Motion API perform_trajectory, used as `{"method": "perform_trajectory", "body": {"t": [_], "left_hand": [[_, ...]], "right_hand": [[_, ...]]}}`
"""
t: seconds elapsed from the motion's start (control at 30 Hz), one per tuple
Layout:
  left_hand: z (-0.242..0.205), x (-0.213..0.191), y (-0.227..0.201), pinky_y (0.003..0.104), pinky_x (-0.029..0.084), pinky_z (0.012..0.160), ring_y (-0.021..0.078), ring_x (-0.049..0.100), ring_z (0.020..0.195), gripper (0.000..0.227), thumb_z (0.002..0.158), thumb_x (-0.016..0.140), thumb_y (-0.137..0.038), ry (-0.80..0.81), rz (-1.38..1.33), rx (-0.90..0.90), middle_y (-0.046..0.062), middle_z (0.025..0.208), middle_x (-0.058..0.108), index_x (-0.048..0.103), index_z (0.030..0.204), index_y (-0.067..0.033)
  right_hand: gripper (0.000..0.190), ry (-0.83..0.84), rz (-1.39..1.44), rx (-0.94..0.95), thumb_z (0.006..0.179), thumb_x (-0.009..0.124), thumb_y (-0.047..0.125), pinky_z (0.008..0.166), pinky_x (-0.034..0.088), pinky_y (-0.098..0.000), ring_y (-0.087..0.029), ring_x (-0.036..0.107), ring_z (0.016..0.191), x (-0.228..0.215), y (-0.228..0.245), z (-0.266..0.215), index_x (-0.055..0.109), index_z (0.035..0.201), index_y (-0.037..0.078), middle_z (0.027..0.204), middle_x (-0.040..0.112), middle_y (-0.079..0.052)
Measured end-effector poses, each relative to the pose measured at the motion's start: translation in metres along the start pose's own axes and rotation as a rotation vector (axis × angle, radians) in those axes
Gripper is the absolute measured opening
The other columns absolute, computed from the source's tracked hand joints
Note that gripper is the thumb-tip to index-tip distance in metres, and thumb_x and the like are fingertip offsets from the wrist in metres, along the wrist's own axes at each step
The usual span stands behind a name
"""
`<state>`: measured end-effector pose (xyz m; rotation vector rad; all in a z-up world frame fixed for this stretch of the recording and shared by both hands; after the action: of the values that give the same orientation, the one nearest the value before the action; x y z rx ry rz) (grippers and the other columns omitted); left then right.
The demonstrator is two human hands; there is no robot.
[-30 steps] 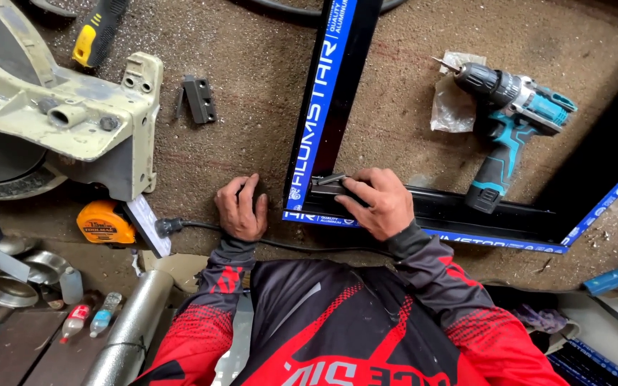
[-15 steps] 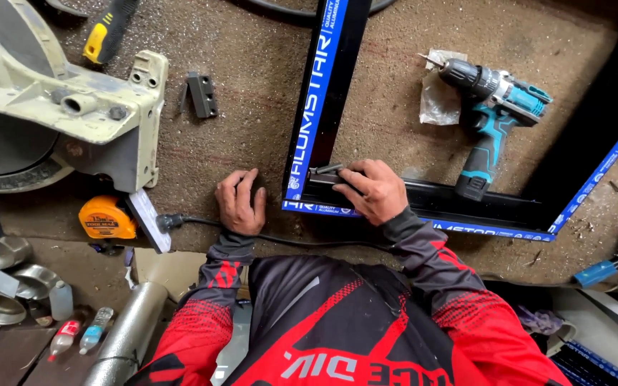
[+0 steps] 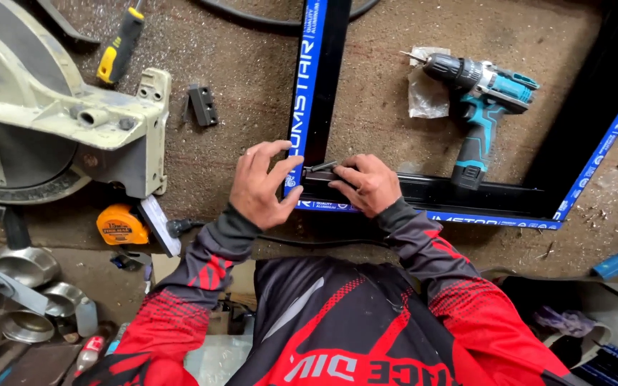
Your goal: Assembling a rectangular frame by aligning joints and driving screws with a power drill.
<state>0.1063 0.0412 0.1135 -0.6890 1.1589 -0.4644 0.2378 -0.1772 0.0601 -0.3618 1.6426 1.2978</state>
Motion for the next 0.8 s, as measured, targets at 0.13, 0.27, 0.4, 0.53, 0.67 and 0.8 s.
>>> {"method": "perform_trajectory", "body": {"t": [0.13, 0.27, 0.4, 0.53, 0.67, 0.8], "left_hand": [[0.006, 0.012, -0.008, 0.045, 0.037, 0.101, 0.0316, 0.051, 0.126, 0.053, 0.076, 0.084, -0.026, 0.085, 0.134, 0.090, 0.006, 0.131, 0.059, 0.068, 0.126, -0.0167], [0.019, 0.037, -0.013, 0.053, 0.012, 0.112, 0.0239, 0.044, 0.138, 0.063, 0.068, 0.090, -0.033, 0.219, 0.333, 0.210, -0.002, 0.122, 0.064, 0.065, 0.125, -0.0214], [0.019, 0.065, 0.012, 0.057, 0.009, 0.113, 0.0236, 0.045, 0.138, 0.068, 0.062, 0.093, -0.035, 0.273, 0.363, 0.256, 0.000, 0.107, 0.066, 0.064, 0.121, -0.0189], [0.019, 0.066, 0.024, 0.061, 0.010, 0.113, 0.0225, 0.044, 0.136, 0.052, 0.070, 0.088, -0.043, 0.342, 0.306, 0.324, 0.001, 0.098, 0.062, 0.066, 0.111, -0.0178], [0.022, 0.066, 0.027, 0.061, 0.010, 0.113, 0.0211, 0.046, 0.131, 0.048, 0.071, 0.087, -0.046, 0.350, 0.270, 0.324, 0.001, 0.094, 0.060, 0.068, 0.105, -0.0180], [0.023, 0.070, 0.022, 0.063, 0.010, 0.112, 0.0221, 0.047, 0.127, 0.050, 0.069, 0.089, -0.047, 0.337, 0.267, 0.294, 0.002, 0.092, 0.059, 0.069, 0.103, -0.0174]], "right_hand": [[0.023, 0.004, 0.024, 0.008, 0.090, 0.080, 0.040, 0.075, 0.058, -0.0324, -0.020, 0.069, 0.093, 0.005, -0.005, -0.003, 0.076, 0.104, 0.022, 0.102, 0.069, 0.003], [0.032, 0.031, 0.142, 0.044, 0.088, 0.082, 0.039, 0.077, 0.059, -0.0393, -0.025, 0.069, 0.095, 0.014, -0.013, -0.010, 0.074, 0.110, 0.018, 0.104, 0.068, -0.001], [0.034, 0.039, 0.243, 0.067, 0.084, 0.086, 0.030, 0.078, 0.059, -0.0415, -0.029, 0.069, 0.095, 0.005, -0.013, -0.006, 0.074, 0.112, 0.015, 0.106, 0.068, -0.003], [0.025, 0.031, 0.228, 0.039, 0.088, 0.084, 0.028, 0.079, 0.059, -0.0415, -0.030, 0.069, 0.094, 0.006, -0.012, -0.006, 0.076, 0.108, 0.014, 0.106, 0.069, -0.004], [0.023, 0.044, 0.263, 0.041, 0.089, 0.083, 0.025, 0.078, 0.059, -0.0426, -0.031, 0.069, 0.092, 0.006, -0.012, -0.004, 0.076, 0.107, 0.013, 0.104, 0.070, -0.005], [0.022, 0.054, 0.288, 0.070, 0.089, 0.084, 0.024, 0.078, 0.059, -0.0421, -0.030, 0.069, 0.092, 0.009, -0.014, -0.004, 0.076, 0.107, 0.012, 0.103, 0.070, -0.005]]}}
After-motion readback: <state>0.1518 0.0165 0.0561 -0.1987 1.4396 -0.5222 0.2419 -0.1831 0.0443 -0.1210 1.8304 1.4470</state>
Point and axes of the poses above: each hand's wrist, its own z-axis towards the middle knuckle, its own x-axis out of the palm, y = z × x, the point moved 2 cm from there along z, towards the middle knuckle
